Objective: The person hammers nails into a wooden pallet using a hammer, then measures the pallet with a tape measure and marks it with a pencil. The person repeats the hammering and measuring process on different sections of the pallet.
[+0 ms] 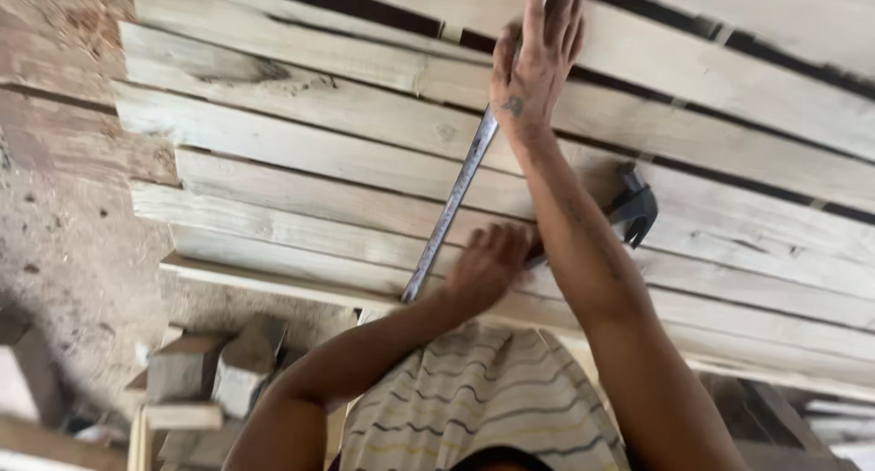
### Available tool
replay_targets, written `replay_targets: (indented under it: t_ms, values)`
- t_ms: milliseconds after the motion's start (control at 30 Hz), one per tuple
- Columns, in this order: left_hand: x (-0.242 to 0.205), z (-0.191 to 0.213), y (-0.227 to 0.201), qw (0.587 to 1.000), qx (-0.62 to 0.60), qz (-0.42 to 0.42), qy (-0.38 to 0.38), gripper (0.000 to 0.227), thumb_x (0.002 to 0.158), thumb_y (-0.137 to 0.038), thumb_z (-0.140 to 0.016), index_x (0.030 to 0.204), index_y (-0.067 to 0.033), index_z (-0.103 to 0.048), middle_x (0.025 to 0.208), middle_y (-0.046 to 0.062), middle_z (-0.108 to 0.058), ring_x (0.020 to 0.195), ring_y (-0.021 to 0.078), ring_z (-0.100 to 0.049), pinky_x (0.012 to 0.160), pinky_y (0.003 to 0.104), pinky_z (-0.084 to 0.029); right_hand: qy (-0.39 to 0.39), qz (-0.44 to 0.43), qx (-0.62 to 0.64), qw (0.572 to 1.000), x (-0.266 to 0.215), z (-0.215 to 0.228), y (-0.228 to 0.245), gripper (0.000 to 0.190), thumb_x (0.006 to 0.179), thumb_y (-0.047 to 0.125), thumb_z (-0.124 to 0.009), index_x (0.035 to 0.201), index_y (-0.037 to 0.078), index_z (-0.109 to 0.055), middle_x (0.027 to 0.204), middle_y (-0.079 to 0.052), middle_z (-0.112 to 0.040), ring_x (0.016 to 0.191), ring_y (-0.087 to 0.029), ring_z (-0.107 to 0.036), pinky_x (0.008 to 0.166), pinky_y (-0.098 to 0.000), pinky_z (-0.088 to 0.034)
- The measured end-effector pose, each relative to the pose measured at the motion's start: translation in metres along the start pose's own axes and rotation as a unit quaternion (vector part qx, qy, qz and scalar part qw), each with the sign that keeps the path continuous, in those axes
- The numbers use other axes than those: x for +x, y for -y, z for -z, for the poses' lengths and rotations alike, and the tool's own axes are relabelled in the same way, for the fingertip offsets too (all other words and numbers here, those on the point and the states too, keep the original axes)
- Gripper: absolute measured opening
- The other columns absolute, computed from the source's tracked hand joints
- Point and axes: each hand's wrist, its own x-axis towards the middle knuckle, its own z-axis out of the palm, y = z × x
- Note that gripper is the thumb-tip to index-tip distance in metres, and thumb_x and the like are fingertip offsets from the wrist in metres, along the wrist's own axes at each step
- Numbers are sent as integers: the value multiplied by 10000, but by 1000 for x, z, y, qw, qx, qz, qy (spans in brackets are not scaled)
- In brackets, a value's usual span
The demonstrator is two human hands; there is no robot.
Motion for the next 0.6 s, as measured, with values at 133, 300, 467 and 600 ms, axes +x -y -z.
replay_targets:
  t_ms: [133,300,467,600]
  values:
    - [50,-53,-32,995,63,-71,-26,408,851,-200,-651,1239,-77,-626,1324,137,-581,1238,353,-531,1034,508,-481,70,-42,-39,996,5,2,-5,612,1153,416,-489,1677,196,-265,1735,-206,-215,1619,-415,-171,1344,-564,-191]
    - [62,-34,-55,993,-100,56,-11,388,907,-169,-630,1267,-26,-603,1279,189,-610,1199,368,-569,975,505,-509,21,-16,-17,1000,7,4,6,671,1181,471,-423,1689,140,-133,1738,-167,-225,1618,-380,-174,1338,-555,-171]
    - [-45,53,-18,951,-255,163,58,560,821,-81,-701,1347,-35,-512,1022,229,-722,931,372,-685,788,519,-552,9,-24,13,1000,10,14,13,728,1147,496,-415,1685,138,-82,1730,-183,-261,1633,-371,-195,1346,-555,-177]
    - [-109,128,18,921,-327,205,51,614,804,-11,-676,1376,-39,-454,893,201,-721,465,203,-638,368,322,-565,20,-47,39,998,11,21,18,728,1147,538,-432,1674,139,-127,1721,-158,-321,1627,-367,-224,1341,-557,-180]
